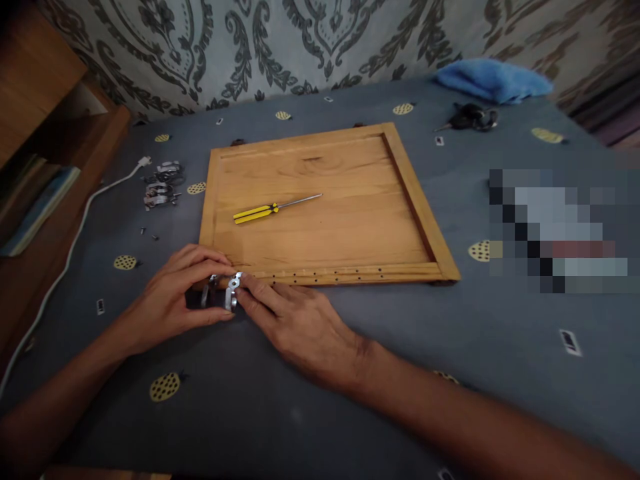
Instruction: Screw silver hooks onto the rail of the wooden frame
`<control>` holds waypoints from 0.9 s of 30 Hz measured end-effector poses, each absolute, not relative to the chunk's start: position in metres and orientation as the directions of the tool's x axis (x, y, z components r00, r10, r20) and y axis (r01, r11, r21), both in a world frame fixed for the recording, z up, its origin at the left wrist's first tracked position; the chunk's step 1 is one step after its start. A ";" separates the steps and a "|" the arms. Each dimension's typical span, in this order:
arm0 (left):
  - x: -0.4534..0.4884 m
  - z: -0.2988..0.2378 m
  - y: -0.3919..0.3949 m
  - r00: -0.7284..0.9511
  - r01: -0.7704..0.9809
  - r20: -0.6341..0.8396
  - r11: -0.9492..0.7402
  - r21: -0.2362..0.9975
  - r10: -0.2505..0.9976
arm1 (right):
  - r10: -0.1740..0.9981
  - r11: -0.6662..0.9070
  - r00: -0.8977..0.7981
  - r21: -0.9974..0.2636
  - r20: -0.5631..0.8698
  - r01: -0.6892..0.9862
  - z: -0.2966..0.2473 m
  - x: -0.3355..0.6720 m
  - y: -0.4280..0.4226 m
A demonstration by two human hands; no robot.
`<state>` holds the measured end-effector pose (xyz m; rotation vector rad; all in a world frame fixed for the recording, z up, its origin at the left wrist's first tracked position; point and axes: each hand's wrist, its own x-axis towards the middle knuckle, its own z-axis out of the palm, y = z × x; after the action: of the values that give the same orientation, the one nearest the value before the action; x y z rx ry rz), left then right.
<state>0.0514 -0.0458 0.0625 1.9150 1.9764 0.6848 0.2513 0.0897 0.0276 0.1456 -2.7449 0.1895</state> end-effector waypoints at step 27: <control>0.052 0.062 -0.046 -0.076 0.846 0.108 0.007 0.533 0.991 | -0.080 0.991 -0.915 -0.065 0.395 -0.115 0.027 0.251 0.090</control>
<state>0.0519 -0.0460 0.0620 1.9024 1.9908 0.6885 0.2509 0.0904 0.0269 0.1395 -2.7334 0.1209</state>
